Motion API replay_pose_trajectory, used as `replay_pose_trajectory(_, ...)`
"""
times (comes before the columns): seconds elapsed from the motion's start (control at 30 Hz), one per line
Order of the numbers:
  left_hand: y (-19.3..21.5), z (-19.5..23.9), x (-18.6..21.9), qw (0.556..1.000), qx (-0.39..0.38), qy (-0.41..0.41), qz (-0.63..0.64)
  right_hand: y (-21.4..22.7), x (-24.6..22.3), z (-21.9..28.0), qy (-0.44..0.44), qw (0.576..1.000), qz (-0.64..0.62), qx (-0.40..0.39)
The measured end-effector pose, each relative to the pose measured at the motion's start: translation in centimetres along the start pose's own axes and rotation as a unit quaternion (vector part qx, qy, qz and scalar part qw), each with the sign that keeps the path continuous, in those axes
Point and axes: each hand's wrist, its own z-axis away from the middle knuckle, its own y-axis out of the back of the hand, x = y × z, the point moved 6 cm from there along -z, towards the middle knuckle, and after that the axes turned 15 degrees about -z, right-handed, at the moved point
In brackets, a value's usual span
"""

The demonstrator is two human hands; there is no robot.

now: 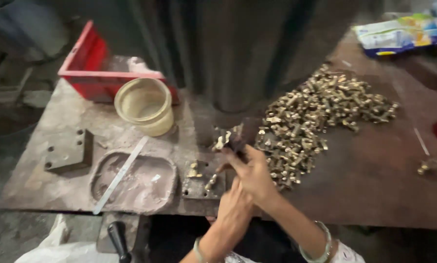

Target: Processing small brass T-junction fittings using a vertical industrial machine.

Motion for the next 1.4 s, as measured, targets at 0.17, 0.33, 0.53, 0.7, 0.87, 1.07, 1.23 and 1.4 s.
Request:
replay_pose_trajectory(0.17, 10.7, 7.0, -6.5, 0.991, 0.071, 0.11, 0.028, -1.3, -0.4, 1.4, 0.022, 0.999, -0.025, 0.022)
replay_pose_trajectory(0.33, 16.4, 9.1, -13.8, 0.971, 0.123, 0.203, -0.044, -1.2, -1.3, 1.0, 0.0, 0.997, -0.072, 0.001)
replay_pose_trajectory(0.53, 11.4, 8.9, -16.9, 0.969, -0.003, 0.219, -0.11, -1.3, -2.0, 1.0, 0.007, 0.996, -0.091, 0.019)
replay_pose_trajectory(0.7, 13.0, 9.7, -18.5, 0.944, 0.033, 0.315, 0.097, -1.6, -2.8, 0.9, -0.011, 0.998, -0.051, -0.034)
replay_pose_trajectory(0.87, 8.5, 12.2, -18.4, 0.815, 0.053, 0.41, 0.406, -1.0, -2.3, 0.3, -0.016, 0.998, -0.044, -0.051)
replay_pose_trajectory(1.07, 7.8, 10.3, -10.7, 0.863, 0.161, 0.336, 0.34, -2.1, -1.9, 1.2, 0.019, 0.998, -0.052, -0.013)
replay_pose_trajectory(1.23, 8.2, 9.2, -8.8, 0.906, 0.186, 0.282, 0.255, -1.3, -1.1, 1.4, 0.023, 0.998, -0.062, 0.014)
replay_pose_trajectory(1.4, 8.6, 7.4, -8.4, 0.94, 0.182, 0.231, 0.173, -1.6, -1.7, 1.2, 0.014, 0.998, -0.058, -0.001)
